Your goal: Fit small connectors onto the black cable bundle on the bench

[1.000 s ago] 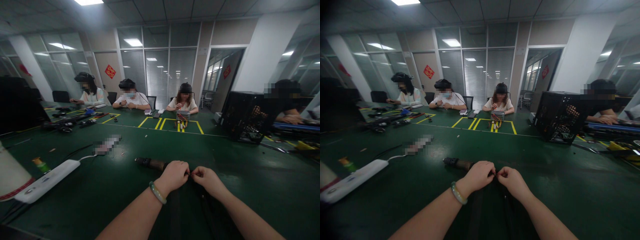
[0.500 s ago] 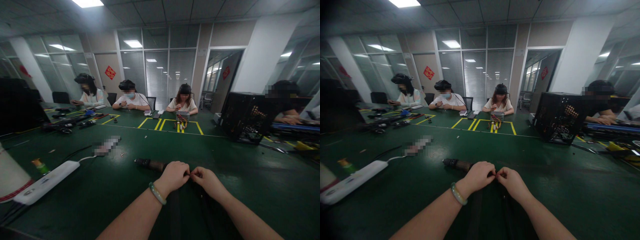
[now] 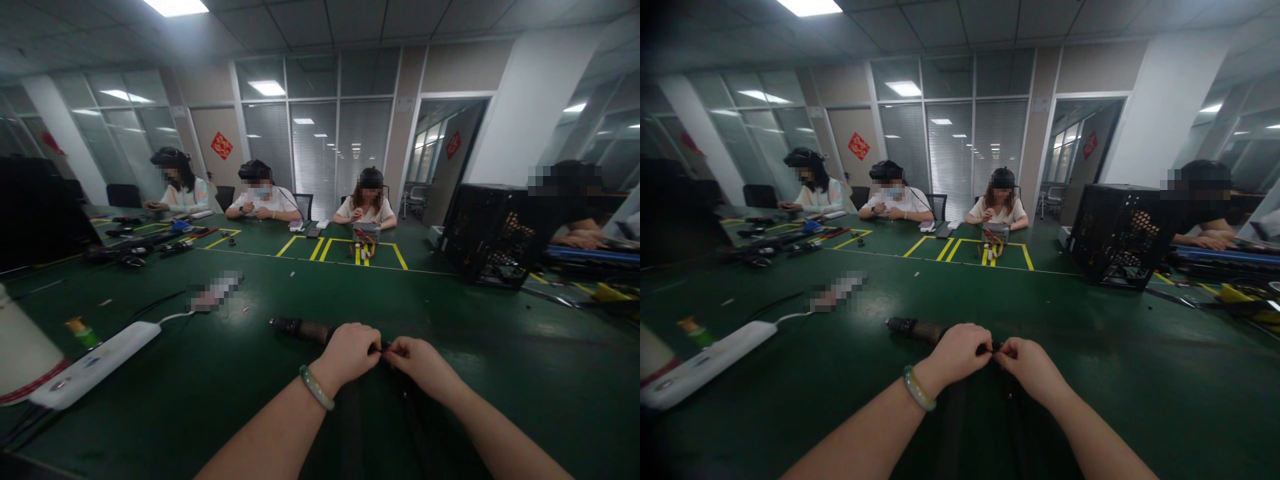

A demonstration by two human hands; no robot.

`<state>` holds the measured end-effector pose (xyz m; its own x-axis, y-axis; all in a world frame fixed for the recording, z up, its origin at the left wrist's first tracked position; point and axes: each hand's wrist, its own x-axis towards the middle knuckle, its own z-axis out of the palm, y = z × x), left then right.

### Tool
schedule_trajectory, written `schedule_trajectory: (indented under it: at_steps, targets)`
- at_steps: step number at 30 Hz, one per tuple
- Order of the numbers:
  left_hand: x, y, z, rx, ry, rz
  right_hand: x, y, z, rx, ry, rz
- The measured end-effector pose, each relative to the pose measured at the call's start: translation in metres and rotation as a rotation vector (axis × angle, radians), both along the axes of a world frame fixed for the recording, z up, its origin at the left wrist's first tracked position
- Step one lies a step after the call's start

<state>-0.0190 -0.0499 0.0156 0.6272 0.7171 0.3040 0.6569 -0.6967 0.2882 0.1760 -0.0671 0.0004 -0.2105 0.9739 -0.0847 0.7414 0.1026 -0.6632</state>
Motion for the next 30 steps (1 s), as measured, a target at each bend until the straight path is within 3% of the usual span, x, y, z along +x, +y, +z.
schedule_trajectory:
  at_steps: [30]
  targets:
    - [-0.001,0.002,-0.004,0.025,-0.012,-0.020,0.002,0.004,-0.006,0.015,0.067,0.045]
